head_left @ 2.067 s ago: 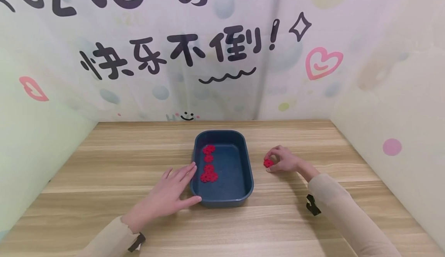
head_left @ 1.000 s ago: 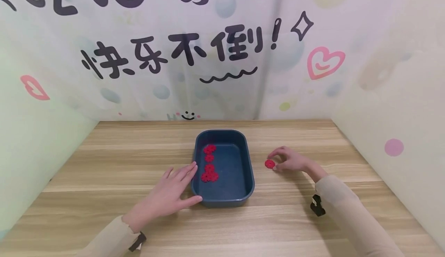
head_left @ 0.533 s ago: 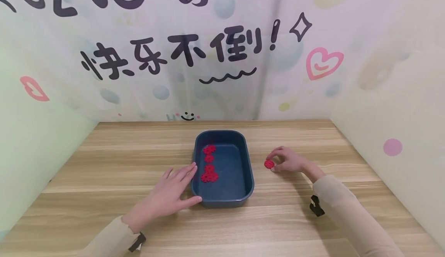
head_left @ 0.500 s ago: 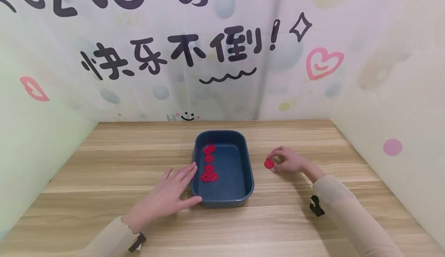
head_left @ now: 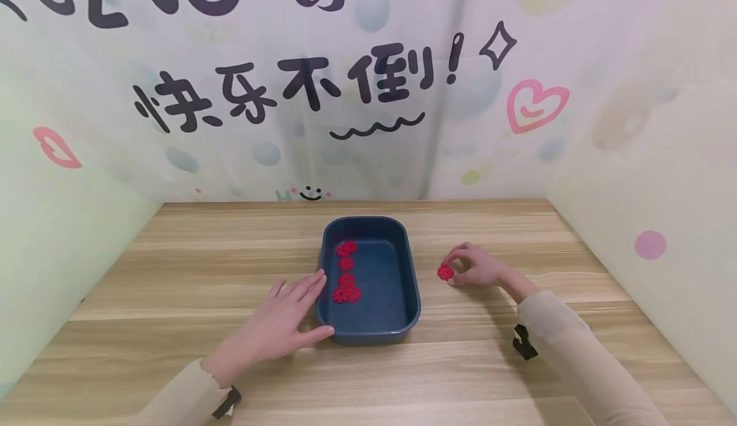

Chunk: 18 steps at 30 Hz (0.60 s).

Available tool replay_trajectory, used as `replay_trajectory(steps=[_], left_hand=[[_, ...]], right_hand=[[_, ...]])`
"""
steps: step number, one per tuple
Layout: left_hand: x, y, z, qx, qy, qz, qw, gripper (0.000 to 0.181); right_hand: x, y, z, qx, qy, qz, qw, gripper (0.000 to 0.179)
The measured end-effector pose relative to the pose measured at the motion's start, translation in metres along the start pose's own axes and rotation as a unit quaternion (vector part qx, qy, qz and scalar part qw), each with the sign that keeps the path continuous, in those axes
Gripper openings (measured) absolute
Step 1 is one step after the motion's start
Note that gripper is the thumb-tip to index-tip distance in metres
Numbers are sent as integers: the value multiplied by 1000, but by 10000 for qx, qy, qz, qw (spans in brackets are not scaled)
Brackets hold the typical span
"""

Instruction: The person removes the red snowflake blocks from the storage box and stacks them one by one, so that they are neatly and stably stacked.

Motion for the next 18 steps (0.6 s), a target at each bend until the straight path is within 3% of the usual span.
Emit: replay_trajectory(steps=[12, 18], left_hand=[[1, -1, 1, -18, -1, -4, 10000, 83], [1, -1, 1, -46, 48, 47, 10000, 82]], right_hand=[[3, -1, 0, -2, -24, -12, 10000, 34], [11, -9, 2, -172, -52, -393, 9991, 39]])
Point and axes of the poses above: each hand's wrist, its own z-axis away from the middle knuckle, its own y-axis out of the palm, x = y × z, the point moved 1 cm from there along -z, towards the middle knuckle, and after that the axes turned 1 degree about -x, right-handed, at the moved point
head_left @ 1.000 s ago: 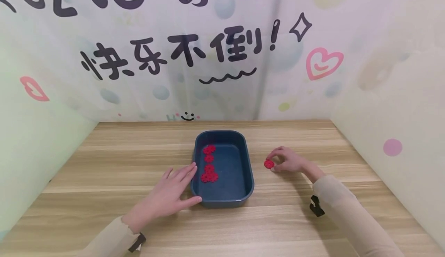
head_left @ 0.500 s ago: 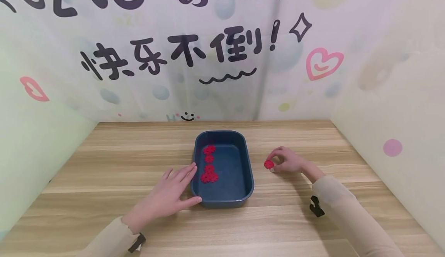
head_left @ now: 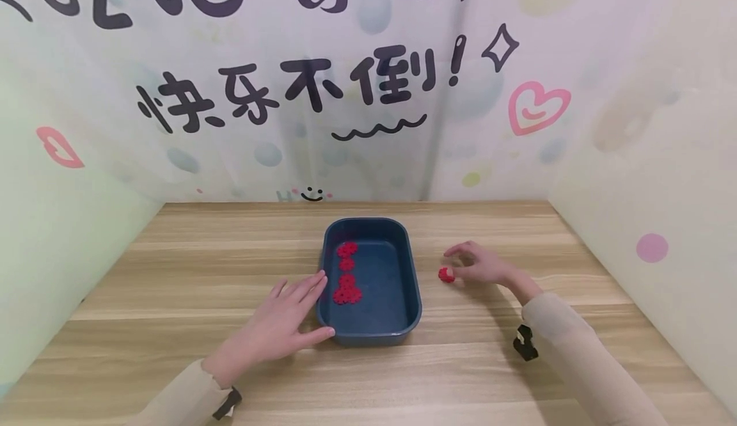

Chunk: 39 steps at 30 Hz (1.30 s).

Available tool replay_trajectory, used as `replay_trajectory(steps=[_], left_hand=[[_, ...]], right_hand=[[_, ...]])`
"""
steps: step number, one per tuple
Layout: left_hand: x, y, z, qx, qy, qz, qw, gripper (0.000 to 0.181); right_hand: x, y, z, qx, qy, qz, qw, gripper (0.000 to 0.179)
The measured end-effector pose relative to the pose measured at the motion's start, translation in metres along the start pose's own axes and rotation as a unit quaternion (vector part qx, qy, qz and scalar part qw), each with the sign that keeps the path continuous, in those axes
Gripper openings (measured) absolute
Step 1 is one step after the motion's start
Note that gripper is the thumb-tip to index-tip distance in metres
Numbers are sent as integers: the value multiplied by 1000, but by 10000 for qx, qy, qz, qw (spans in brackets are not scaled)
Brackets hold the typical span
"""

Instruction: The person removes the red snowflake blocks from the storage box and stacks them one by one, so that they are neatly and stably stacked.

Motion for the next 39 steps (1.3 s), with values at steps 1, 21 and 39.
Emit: replay_trajectory(steps=[1, 21, 39], left_hand=[[0, 0, 0, -7, 10, 9, 10000, 82], [0, 0, 0, -31, 24, -9, 10000, 83], [0, -1, -1, -7, 3, 13, 10000, 82]], right_hand=[[3, -3, -1, -68, 23, -102, 9999, 40], [129, -7, -97, 344, -649, -54, 9973, 34], [137, 64, -139, 269, 838, 31, 9961, 34]])
Point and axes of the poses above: each hand's wrist, its own z-axis away from the middle knuckle, its own y-axis out of the palm, x = y × z, the point moved 1 cm from there along -z, towards the middle knuckle, and after that the axes turned 1 degree about -x, right-handed, at the moved point
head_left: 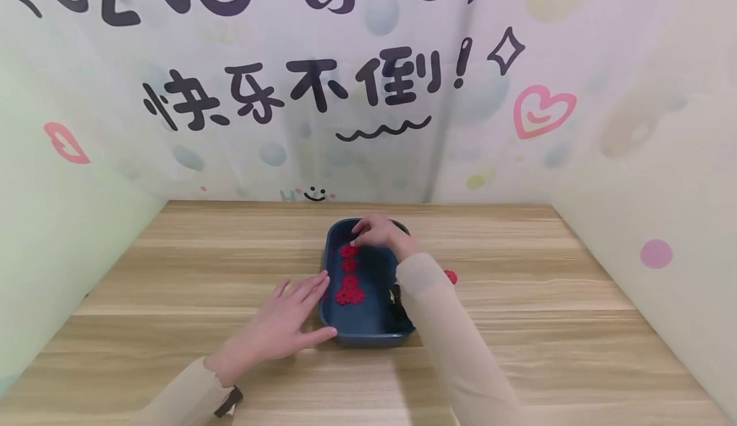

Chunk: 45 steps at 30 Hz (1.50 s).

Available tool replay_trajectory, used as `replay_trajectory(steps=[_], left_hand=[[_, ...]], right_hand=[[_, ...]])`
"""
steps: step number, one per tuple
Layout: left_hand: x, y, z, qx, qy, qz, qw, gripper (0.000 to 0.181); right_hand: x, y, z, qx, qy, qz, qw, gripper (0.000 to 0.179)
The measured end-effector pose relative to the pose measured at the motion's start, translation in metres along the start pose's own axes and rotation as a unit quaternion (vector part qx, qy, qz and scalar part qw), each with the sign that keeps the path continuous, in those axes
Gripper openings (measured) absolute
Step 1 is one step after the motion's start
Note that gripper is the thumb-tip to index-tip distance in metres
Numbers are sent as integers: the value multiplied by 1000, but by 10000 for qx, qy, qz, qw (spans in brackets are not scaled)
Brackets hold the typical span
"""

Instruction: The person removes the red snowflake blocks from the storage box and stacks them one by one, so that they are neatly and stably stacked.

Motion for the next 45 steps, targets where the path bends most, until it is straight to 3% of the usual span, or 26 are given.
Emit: replay_trajectory(steps=[7, 14, 25, 45], left_hand=[[0, -1, -1, -3, -1, -12, 10000, 81], [-1, -1, 0, -11, -30, 14, 10000, 80], [-1, 0, -1, -52, 20, -16, 10000, 80], [-2, 0, 0, -38, 16, -9, 10000, 79]], right_hand=[[-7, 17, -3, -624, 394, -28, 9973, 33], [-14, 32, -5, -1024, 528, -186, 9932, 34], [-14, 46, -4, -1094, 937, -140, 9895, 38], [-11, 50, -5, -833, 965, 185, 9917, 36]])
Point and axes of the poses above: each hand's wrist, its own z-axis away from the middle knuckle, its own y-axis out of the palm, x = y × z, the point moved 1 cm from there along -z, towards the middle knuckle, and after that the axes turned 1 degree about -x, right-handed, at the moved point
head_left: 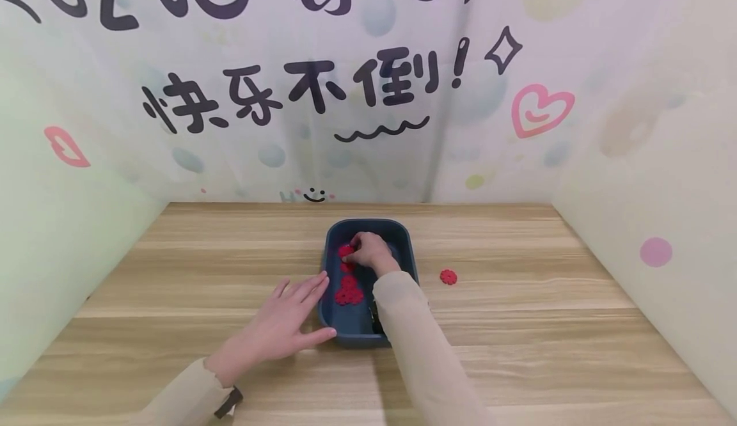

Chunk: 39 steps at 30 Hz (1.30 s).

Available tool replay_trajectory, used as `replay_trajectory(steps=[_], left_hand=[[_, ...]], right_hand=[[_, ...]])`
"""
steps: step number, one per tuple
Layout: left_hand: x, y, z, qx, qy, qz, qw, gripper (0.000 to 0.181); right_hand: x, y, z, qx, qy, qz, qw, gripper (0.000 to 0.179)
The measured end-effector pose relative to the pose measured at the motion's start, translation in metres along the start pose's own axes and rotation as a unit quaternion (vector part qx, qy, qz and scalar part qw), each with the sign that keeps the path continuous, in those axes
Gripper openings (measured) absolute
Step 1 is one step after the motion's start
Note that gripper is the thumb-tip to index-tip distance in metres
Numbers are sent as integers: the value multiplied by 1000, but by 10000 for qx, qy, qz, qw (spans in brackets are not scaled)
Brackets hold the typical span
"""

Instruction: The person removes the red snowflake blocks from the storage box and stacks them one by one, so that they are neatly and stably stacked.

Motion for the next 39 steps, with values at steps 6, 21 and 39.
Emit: replay_trajectory(steps=[6, 21, 39], left_hand=[[0, 0, 0, 59, -58, 85, 9999, 79], [0, 0, 1, 113, -79, 62, 9999, 80], [-1, -1, 1, 148, -120, 43, 9998, 79]], right_hand=[[2, 0, -1, 38, -172, 494, 9986, 38], [3, 3, -3, -68, -628, 604, 9962, 28], [7, 7, 0, 407, -1114, 434, 9920, 34]])
Point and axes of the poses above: each hand's wrist, its own z-axis away from the middle knuckle, its own y-axis out of the palm, x = y × z, the point moved 1 cm from there along -z, towards the middle knuckle, and after that the axes turned 1 degree about -x, right-handed, at the moved point
